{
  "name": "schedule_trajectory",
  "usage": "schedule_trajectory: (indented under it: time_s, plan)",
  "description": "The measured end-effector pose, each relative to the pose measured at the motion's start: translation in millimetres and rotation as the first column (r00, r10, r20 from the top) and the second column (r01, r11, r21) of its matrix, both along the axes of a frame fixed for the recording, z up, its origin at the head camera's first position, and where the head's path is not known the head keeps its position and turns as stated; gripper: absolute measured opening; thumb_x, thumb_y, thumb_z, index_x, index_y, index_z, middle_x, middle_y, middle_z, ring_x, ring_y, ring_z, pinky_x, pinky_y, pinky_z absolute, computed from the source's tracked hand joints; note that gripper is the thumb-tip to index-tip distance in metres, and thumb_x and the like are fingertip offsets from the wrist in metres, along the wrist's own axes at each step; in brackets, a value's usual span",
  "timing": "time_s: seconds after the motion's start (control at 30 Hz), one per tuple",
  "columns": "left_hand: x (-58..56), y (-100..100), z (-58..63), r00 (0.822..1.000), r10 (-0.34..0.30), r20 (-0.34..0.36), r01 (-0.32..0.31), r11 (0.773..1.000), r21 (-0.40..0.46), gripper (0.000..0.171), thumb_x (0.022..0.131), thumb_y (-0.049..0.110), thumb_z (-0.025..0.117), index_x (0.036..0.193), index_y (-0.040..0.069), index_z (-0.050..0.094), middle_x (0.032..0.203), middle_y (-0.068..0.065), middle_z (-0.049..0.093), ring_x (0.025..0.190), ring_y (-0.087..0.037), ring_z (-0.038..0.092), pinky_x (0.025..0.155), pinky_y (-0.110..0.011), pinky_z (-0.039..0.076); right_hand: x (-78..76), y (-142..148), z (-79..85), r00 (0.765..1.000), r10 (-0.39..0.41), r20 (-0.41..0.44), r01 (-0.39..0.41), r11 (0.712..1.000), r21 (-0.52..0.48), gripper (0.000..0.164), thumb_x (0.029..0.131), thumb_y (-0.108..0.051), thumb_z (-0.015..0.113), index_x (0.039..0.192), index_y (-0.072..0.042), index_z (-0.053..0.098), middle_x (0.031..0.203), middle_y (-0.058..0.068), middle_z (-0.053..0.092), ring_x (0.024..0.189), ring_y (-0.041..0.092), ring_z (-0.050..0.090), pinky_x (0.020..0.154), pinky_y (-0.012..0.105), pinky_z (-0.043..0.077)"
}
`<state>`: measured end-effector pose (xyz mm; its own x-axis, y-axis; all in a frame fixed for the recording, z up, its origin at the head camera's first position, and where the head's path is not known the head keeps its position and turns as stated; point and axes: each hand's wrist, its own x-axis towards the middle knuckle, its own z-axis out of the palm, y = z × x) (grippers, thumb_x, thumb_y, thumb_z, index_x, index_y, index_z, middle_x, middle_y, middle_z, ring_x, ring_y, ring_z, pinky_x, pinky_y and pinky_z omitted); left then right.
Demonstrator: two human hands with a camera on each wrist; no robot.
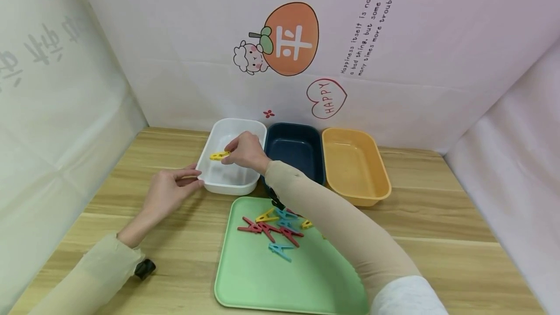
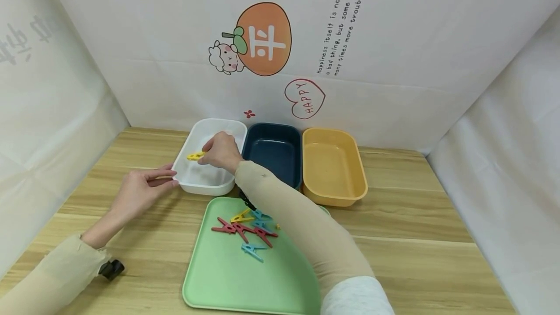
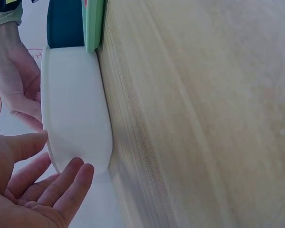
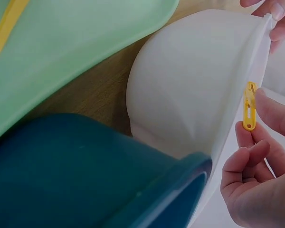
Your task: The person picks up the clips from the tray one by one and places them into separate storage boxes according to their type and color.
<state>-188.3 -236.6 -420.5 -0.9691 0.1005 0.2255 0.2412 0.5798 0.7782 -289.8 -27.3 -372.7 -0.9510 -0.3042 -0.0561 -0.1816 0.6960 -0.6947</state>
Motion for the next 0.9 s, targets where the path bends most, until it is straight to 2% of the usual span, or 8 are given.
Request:
schedule_trajectory:
  time_s: [0.2,0.6,0.9]
  plan:
    - [0.5,0.2,-0.3,1.000,0.001,0.008,-0.001,1.000,0.006,0.031,0.097,0.011,0.079,0.119,-0.009,0.075,0.138,-0.025,0.064,0.101,-0.036,0.076,0.076,-0.028,0.063,1.6,-4.5,-0.6,1.000,0.021,0.008,-0.021,0.999,0.024,0.031,0.086,-0.019,0.091,0.113,-0.008,0.083,0.105,0.001,0.079,0.098,0.015,0.063,0.084,0.027,0.055]
    - [2.6,2.7,3.8,1.000,0.011,0.006,-0.011,1.000,0.022,0.030,0.096,0.010,0.080,0.118,-0.010,0.075,0.136,-0.026,0.064,0.100,-0.037,0.076,0.076,-0.027,0.063,-3.0,-8.9,-4.7,0.999,-0.027,0.025,0.025,0.998,0.053,0.028,0.085,-0.016,0.092,0.110,-0.008,0.083,0.102,0.001,0.075,0.098,0.017,0.060,0.088,0.030,0.056]
    - [2.3,1.8,4.2,1.000,0.013,0.015,-0.014,0.999,0.036,0.030,0.095,0.009,0.080,0.118,-0.010,0.075,0.137,-0.025,0.064,0.101,-0.037,0.076,0.076,-0.023,0.062,-6.0,-7.4,-5.4,0.999,-0.022,0.037,0.018,0.996,0.084,0.037,0.084,-0.017,0.093,0.117,-0.004,0.080,0.110,0.005,0.076,0.101,0.019,0.064,0.090,0.031,0.057]
